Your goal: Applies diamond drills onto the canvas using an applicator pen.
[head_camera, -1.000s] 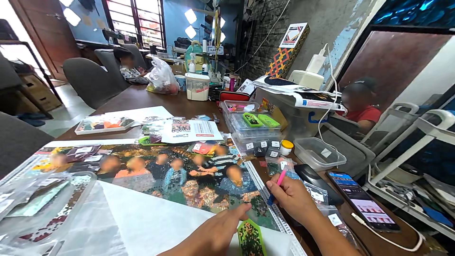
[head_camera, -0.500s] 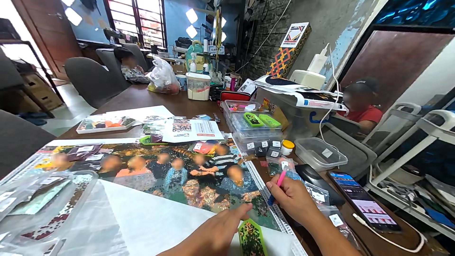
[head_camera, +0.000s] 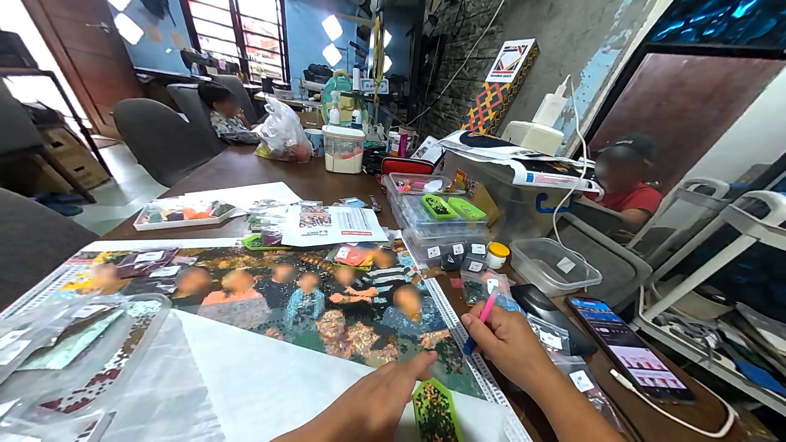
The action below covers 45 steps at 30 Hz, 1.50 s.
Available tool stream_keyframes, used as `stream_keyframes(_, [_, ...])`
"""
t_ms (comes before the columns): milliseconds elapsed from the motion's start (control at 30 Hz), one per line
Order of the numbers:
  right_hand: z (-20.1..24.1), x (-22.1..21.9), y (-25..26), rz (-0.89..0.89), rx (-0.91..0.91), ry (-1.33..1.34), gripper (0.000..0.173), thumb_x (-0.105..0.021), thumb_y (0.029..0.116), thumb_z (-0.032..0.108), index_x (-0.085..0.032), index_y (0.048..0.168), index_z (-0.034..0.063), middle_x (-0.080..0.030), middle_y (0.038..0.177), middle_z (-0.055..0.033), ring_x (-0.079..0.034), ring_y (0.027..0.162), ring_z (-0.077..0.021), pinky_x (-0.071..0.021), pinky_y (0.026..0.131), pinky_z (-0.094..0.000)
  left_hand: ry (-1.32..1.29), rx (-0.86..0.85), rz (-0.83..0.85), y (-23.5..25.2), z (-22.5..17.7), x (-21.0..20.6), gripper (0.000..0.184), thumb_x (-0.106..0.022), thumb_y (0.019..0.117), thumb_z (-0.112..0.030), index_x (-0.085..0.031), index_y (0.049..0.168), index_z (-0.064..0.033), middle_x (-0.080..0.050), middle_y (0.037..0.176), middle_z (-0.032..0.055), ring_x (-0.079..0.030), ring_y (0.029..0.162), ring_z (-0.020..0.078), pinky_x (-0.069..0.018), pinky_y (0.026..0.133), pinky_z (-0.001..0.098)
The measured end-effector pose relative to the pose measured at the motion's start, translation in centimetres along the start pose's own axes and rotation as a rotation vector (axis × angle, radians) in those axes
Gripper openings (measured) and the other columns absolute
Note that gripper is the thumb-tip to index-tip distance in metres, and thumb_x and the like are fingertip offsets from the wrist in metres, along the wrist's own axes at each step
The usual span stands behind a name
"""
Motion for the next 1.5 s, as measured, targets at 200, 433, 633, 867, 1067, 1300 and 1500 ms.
stream_keyframes(200, [0.0,-0.1,0.0,-0.01,0.036,-0.018,0.027,-0.052,0.1019,0.027,-0.062,0.083,0.0109,-0.054,0.062,0.008,-0.052,0.055,0.0043,-0.0444,0.053,-0.0139,0.017,-0.013,-0.014,0.0,0.0,0.0,0.107,-0.09,0.0728,-0.035,-0.033,0.152,0.0087,-0.064,0.13,0.0249,-0.066,0.105,0.034,-0.0527,0.094,0.0465])
stream_keyframes(433, [0.3,-0.3,-0.1,0.014,0.064,-0.083,0.03,-0.051,0.1025,0.031,-0.063,0.085,0.0099,-0.053,0.062,0.0064,-0.051,0.055,0.0024,-0.0433,0.053,-0.0162,0.019,-0.017,-0.013,0.0,0.0,0.0,0.107,-0.09,0.0734,-0.036,-0.033,0.152,0.0089,-0.064,0.129,0.025,-0.066,0.105,0.034,-0.0528,0.094,0.0461])
stream_keyframes(633, [0.6,-0.6,-0.1,0.168,0.146,-0.142,0.037,-0.043,0.1079,0.035,-0.063,0.097,0.0052,-0.054,0.068,0.0006,-0.05,0.06,-0.004,-0.0439,0.058,-0.0217,0.006,0.011,0.012,0.0,0.0,0.0,0.108,-0.09,0.0729,-0.035,-0.032,0.153,0.0082,-0.062,0.132,0.025,-0.065,0.105,0.0346,-0.0526,0.093,0.0468])
stream_keyframes(867, [0.5,-0.7,0.1,0.224,0.162,-0.101,0.037,-0.043,0.1089,0.035,-0.062,0.099,0.0051,-0.053,0.07,0.0017,-0.049,0.061,-0.0015,-0.043,0.06,-0.0186,0.019,-0.024,-0.007,-0.1,0.0,0.1,0.108,-0.09,0.0727,-0.036,-0.032,0.152,0.0092,-0.063,0.13,0.0253,-0.065,0.104,0.0337,-0.0526,0.094,0.0453])
stream_keyframes(1067, [1.0,0.2,-0.3,-0.019,0.285,0.023,0.035,-0.046,0.1065,0.031,-0.062,0.087,0.0073,-0.053,0.066,0.0066,-0.048,0.057,0.0061,-0.0419,0.054,-0.0122,-0.006,0.047,0.037,0.0,-0.1,0.1,0.109,-0.091,0.0719,-0.033,-0.031,0.154,0.0081,-0.062,0.132,0.0254,-0.064,0.109,0.037,-0.051,0.096,0.05])
stream_keyframes(1300, [4.7,-2.6,-1.9,0.091,0.516,0.233,0.038,-0.044,0.1103,0.036,-0.059,0.096,0.0047,-0.058,0.073,-0.0009,-0.054,0.063,0.0032,-0.0467,0.058,-0.0125,-0.003,0.02,0.014,0.1,-0.1,0.1,0.108,-0.091,0.0712,-0.032,-0.033,0.152,0.0088,-0.063,0.13,0.0252,-0.065,0.106,0.0359,-0.0522,0.094,0.0482])
stream_keyframes(1500, [5.2,-4.2,-2.4,0.136,0.559,0.222,0.034,-0.045,0.1104,0.031,-0.058,0.096,0.0025,-0.061,0.077,-0.0043,-0.058,0.067,0.001,-0.0488,0.063,-0.0127,0.014,0.019,0.018,0.2,0.0,0.0,0.104,-0.091,0.0713,-0.035,-0.036,0.149,0.008,-0.062,0.122,0.0266,-0.064,0.101,0.0365,-0.0523,0.091,0.0494])
Point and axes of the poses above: each hand's wrist, its own y-axis towards the middle knuckle, its own x-axis out of the back of the hand, z = x × y, the point moved 7 cm from there along y, towards the middle knuckle
